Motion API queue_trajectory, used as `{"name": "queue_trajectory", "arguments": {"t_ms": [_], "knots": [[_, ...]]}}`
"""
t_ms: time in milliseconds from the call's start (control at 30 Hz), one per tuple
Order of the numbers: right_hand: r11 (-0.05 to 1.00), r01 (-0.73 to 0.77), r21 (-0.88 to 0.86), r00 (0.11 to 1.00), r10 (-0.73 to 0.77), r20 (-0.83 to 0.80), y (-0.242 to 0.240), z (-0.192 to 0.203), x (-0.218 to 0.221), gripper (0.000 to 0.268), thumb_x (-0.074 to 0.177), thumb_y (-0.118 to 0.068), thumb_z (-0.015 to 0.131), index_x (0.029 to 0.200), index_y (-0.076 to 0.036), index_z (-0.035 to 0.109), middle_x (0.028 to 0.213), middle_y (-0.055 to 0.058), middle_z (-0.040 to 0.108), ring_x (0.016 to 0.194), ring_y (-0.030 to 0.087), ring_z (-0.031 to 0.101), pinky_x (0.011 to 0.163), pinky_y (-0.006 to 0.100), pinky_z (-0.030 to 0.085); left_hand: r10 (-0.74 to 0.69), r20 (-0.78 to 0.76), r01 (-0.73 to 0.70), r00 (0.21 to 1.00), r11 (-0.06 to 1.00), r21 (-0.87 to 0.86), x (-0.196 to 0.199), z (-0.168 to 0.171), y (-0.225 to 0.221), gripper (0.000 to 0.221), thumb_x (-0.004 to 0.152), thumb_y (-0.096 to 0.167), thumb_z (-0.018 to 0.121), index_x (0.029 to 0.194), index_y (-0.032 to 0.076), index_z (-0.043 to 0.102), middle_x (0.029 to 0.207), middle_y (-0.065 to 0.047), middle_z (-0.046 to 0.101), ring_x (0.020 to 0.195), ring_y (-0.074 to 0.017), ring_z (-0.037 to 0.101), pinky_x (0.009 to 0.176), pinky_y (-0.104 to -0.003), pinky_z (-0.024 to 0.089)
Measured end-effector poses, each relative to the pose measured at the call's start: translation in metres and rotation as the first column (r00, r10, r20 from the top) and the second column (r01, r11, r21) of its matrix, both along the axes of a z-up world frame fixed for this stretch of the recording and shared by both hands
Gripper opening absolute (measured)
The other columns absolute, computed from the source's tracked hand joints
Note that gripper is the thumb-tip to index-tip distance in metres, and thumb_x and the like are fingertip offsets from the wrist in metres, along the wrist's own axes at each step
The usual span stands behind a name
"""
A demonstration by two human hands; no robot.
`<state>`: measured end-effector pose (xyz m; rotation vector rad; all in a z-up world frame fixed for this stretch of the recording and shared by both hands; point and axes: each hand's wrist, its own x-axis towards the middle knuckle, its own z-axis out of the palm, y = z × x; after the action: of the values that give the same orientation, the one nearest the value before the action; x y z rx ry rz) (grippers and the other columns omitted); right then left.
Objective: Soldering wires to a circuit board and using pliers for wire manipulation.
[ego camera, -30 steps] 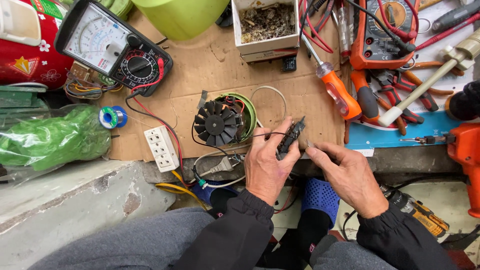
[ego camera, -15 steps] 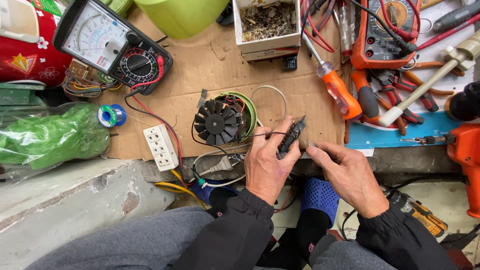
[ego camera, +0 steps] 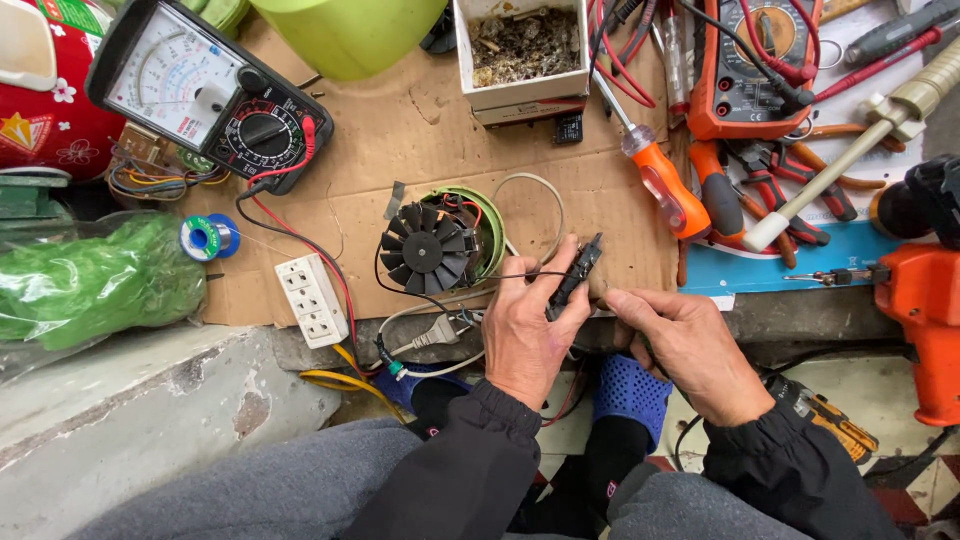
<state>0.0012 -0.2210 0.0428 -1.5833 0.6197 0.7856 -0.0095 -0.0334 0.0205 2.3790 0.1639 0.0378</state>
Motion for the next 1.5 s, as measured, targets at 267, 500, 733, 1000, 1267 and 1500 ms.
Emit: {"name": "queue_trajectory", "arguments": {"t_ms": [267,500,733,1000,1267,1500], "knots": [[0.997,0.080,0.011,0.997,-0.080,0.021,0.005,-0.006,-0.006,0.031,0.108,-0.026,0.073,0.092,-0.004,0.087,0.056,0.015,0.055,0.043,0.016,0.045,0.038,0.027,0.033,-0.010,0.026,0.010,1.000,1.000,0.013,-0.001,-0.003,0.000,0.058,0.092,0.031,0.086,0.148,0.038,0.072,0.110,-0.005,0.066,0.093,-0.0343,0.080,0.076,-0.048,0.069],[0.990,-0.045,-0.133,0.992,0.059,0.108,0.010,-0.007,-0.008,0.030,0.108,-0.033,0.075,0.108,-0.010,0.093,0.051,0.012,0.057,0.049,0.017,0.052,0.045,0.030,0.042,-0.026,0.041,0.024,0.999,0.999,0.039,-0.004,-0.005,0.000,0.058,0.092,0.031,0.086,0.148,0.037,0.072,0.111,-0.004,0.066,0.093,-0.0334,0.080,0.076,-0.047,0.069],[0.891,-0.106,-0.442,0.953,0.217,0.209,0.021,0.004,-0.018,0.029,0.102,-0.046,0.082,0.112,-0.020,0.090,0.088,0.018,0.084,0.106,0.035,0.081,0.086,0.049,0.062,-0.016,0.051,0.015,0.999,1.000,0.022,-0.007,-0.004,-0.001,0.058,0.092,0.032,0.086,0.148,0.037,0.072,0.112,-0.004,0.067,0.094,-0.0351,0.080,0.076,-0.049,0.069],[0.993,0.072,-0.098,0.985,-0.055,0.163,0.031,-0.005,-0.021,0.048,0.111,-0.035,0.071,0.075,-0.003,0.076,0.045,0.013,0.055,0.037,0.019,0.057,0.038,0.029,0.041,0.012,0.056,-0.014,0.998,1.000,0.026,-0.009,-0.004,-0.003,0.060,0.091,0.033,0.087,0.149,0.038,0.072,0.111,-0.004,0.067,0.092,-0.0364,0.080,0.074,-0.050,0.069],[0.894,0.355,0.272,0.927,-0.374,0.021,0.034,-0.011,-0.024,0.041,0.117,-0.027,0.060,0.098,0.008,0.072,0.064,0.027,0.065,0.035,0.025,0.052,0.027,0.031,0.037,0.044,0.019,-0.044,0.999,0.999,0.016,-0.009,-0.005,-0.006,0.059,0.091,0.036,0.086,0.148,0.040,0.072,0.114,-0.003,0.067,0.093,-0.0365,0.081,0.074,-0.049,0.069],[0.962,0.228,0.150,0.965,-0.244,0.093,0.030,-0.006,-0.017,0.057,0.117,-0.033,0.061,0.078,0.008,0.071,0.043,0.023,0.049,0.028,0.028,0.048,0.026,0.031,0.032,0.053,0.001,-0.053,0.999,0.998,0.015,-0.010,-0.003,-0.009,0.059,0.091,0.036,0.086,0.148,0.037,0.072,0.115,-0.007,0.066,0.091,-0.0400,0.080,0.072,-0.052,0.069]]}}
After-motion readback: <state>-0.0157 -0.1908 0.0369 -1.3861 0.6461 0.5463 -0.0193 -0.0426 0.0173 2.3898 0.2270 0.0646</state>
